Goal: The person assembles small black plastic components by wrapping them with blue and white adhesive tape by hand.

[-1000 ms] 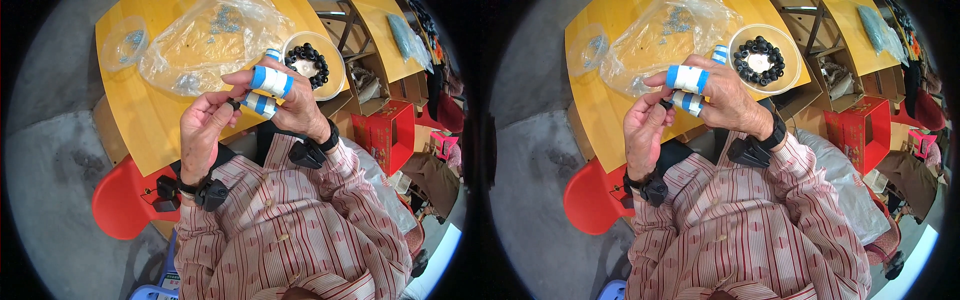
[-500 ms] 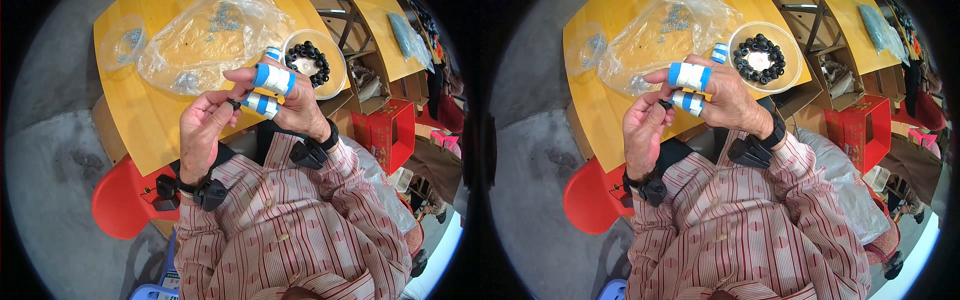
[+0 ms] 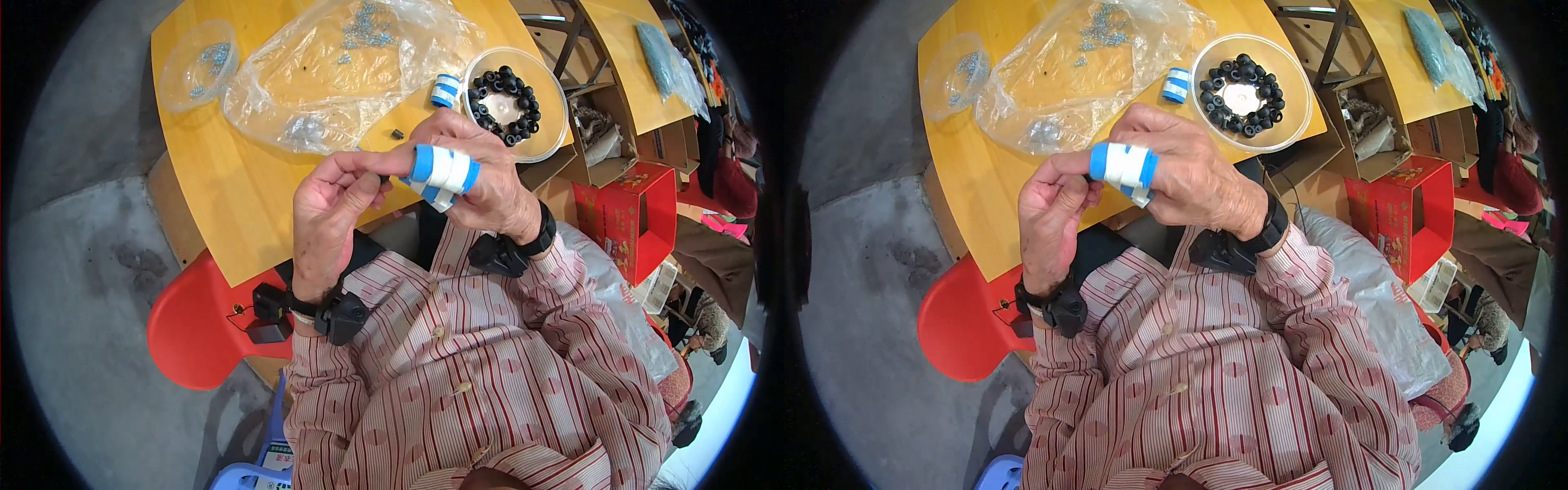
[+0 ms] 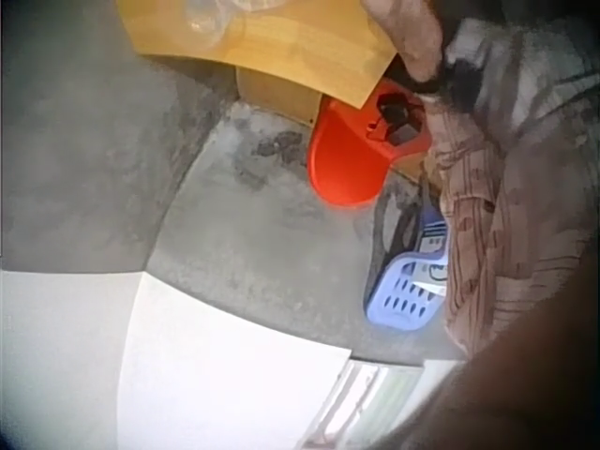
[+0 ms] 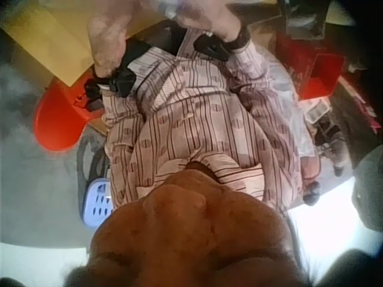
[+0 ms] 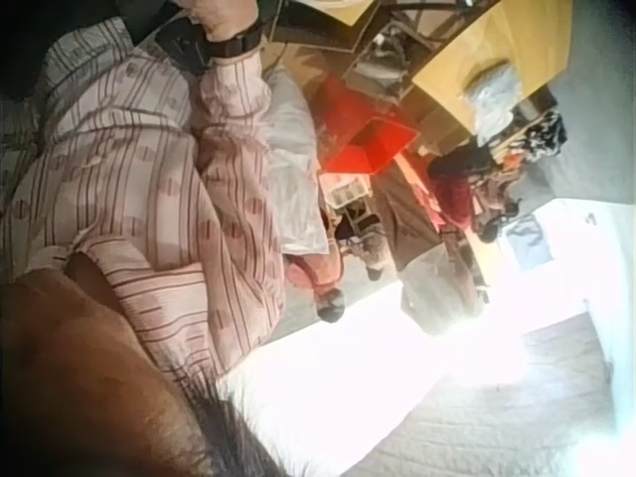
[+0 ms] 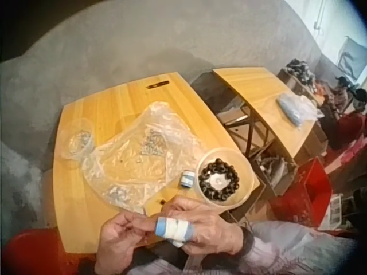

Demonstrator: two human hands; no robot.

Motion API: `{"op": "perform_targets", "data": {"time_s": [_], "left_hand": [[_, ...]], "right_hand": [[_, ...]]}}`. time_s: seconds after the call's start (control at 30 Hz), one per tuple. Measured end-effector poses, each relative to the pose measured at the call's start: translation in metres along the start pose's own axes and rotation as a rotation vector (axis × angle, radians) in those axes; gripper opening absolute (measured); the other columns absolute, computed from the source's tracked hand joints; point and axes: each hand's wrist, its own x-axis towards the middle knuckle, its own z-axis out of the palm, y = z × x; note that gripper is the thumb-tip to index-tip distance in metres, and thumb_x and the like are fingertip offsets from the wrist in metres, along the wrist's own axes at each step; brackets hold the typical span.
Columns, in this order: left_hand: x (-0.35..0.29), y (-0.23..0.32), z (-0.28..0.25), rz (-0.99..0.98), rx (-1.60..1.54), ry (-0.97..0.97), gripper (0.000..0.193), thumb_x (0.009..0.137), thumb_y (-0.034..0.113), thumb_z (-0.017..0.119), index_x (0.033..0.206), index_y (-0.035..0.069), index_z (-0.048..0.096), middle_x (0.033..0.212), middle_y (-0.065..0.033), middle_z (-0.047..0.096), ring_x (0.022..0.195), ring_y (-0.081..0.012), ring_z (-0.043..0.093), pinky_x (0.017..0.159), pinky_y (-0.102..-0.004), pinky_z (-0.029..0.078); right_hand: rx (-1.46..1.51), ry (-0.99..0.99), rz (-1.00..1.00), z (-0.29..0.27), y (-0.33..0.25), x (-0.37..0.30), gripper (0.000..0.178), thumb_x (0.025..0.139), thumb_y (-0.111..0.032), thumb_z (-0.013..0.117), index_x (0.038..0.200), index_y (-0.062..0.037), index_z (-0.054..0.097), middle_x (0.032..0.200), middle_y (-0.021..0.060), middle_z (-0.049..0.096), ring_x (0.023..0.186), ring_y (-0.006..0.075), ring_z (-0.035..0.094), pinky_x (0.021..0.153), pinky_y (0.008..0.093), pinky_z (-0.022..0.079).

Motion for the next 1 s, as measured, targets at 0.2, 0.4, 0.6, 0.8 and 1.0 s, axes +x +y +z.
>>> {"op": "perform_targets", "data": {"time_s": [0.2,0.4,0.6,0.8,1.0], "left_hand": [[-0.007,0.0,-0.001,-0.011,0.08,0.014,0.02,0.088,0.002,0.061,0.107,-0.002,0.057,0.096,-0.0039,0.061,0.088,-0.0091,0.057,0.081,-0.0218,0.045],[-0.017,-0.006,-0.015,-0.012,0.147,0.125,0.021,0.087,0.008,0.063,0.105,0.0,0.057,0.091,-0.0041,0.06,0.08,-0.0079,0.053,0.074,-0.0195,0.042],[-0.021,-0.009,-0.02,-0.015,0.067,0.16,0.02,0.087,0.002,0.062,0.106,-0.002,0.057,0.095,-0.0025,0.058,0.087,-0.0077,0.054,0.08,-0.0201,0.043],[-0.022,-0.009,-0.017,-0.005,0.048,0.168,0.021,0.087,0.002,0.061,0.107,-0.001,0.056,0.095,-0.0025,0.058,0.087,-0.0076,0.054,0.081,-0.0206,0.044],[-0.017,-0.007,-0.009,-0.012,0.045,0.154,0.024,0.087,0.009,0.064,0.107,0.0,0.055,0.092,-0.0038,0.059,0.083,-0.0085,0.055,0.078,-0.0211,0.045]], "right_hand": [[-0.002,-0.019,0.074,-0.001,-0.001,0.0,0.051,0.067,0.004,0.065,0.116,-0.0094,0.061,0.089,0.0052,0.063,0.084,0.0253,0.059,0.074,0.033,0.05],[-0.106,0.22,0.552,-0.008,0.014,-0.001,0.034,0.079,0.0,0.06,0.111,-0.0104,0.064,0.084,0.008,0.065,0.079,0.0208,0.064,0.069,0.0302,0.051],[-0.5,-0.081,0.251,0.007,0.032,-0.009,0.019,0.07,-0.001,0.061,0.089,-0.0037,0.063,0.08,0.011,0.058,0.08,0.0293,0.057,0.066,0.0386,0.05],[-0.664,-0.237,0.248,0.028,0.037,-0.002,0.011,0.068,-0.002,0.06,0.079,0.0002,0.058,0.081,0.0116,0.056,0.084,0.0289,0.057,0.068,0.0368,0.051],[-0.627,-0.253,0.243,0.031,0.045,-0.006,0.011,0.071,-0.004,0.057,0.081,0.0011,0.055,0.084,0.0138,0.054,0.086,0.0303,0.058,0.07,0.038,0.05]]}}
